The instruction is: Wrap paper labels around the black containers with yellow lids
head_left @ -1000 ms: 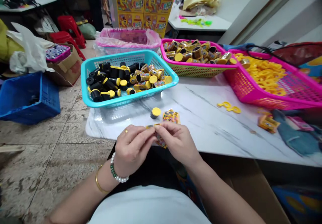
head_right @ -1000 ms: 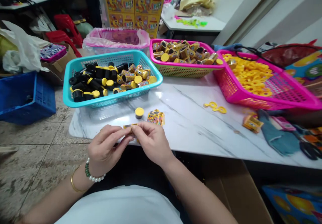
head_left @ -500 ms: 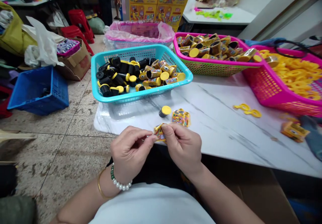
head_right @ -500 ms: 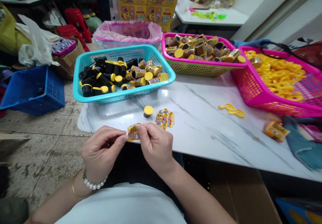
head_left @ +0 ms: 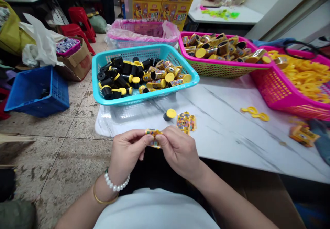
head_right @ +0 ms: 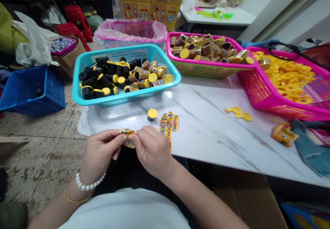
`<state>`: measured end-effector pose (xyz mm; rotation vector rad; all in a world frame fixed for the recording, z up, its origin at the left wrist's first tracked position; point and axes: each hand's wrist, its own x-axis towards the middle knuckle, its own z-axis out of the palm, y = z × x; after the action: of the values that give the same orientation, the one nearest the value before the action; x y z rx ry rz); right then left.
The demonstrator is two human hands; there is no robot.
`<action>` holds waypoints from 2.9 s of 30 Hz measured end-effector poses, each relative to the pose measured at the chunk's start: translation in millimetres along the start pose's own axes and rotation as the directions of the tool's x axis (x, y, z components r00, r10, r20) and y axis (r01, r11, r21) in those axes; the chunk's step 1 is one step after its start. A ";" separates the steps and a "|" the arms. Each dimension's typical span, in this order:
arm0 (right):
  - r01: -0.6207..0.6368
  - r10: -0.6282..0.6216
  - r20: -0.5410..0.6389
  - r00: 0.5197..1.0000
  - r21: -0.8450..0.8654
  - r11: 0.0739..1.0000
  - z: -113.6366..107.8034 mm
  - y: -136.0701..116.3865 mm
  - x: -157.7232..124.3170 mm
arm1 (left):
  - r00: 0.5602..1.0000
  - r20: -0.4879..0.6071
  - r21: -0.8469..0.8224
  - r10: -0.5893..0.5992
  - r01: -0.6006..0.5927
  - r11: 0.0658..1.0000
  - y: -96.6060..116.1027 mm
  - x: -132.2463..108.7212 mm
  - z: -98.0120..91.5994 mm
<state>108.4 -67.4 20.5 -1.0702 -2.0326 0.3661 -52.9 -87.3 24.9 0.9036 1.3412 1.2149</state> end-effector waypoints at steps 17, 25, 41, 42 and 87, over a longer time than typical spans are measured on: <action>-0.517 0.483 0.289 0.826 0.729 0.448 -26.8 41.1 24.7 | 0.818 0.426 -0.445 -0.388 0.562 0.697 9.2 49.6 -1.6; -0.470 0.513 0.103 0.852 0.584 0.662 -20.3 24.1 23.9 | 0.825 0.421 -0.487 -0.376 0.556 0.674 7.3 49.8 9.8; -0.187 0.204 -0.004 0.979 0.385 0.904 -18.4 24.3 13.2 | 0.924 0.373 -0.236 -0.077 0.175 0.956 1.5 41.5 0.5; -0.176 0.181 0.020 0.983 0.356 0.918 -20.0 24.2 14.3 | 0.914 0.399 -0.204 -0.075 0.168 0.964 1.1 41.7 0.0; -0.329 0.193 0.277 0.941 0.619 0.713 -20.8 32.6 40.6 | 0.739 0.644 -0.224 -0.198 0.429 0.875 -0.1 56.1 3.4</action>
<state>129.3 -17.8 36.2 -0.8772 -1.6729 1.2854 -57.9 -32.5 13.2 0.6706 0.6761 0.7594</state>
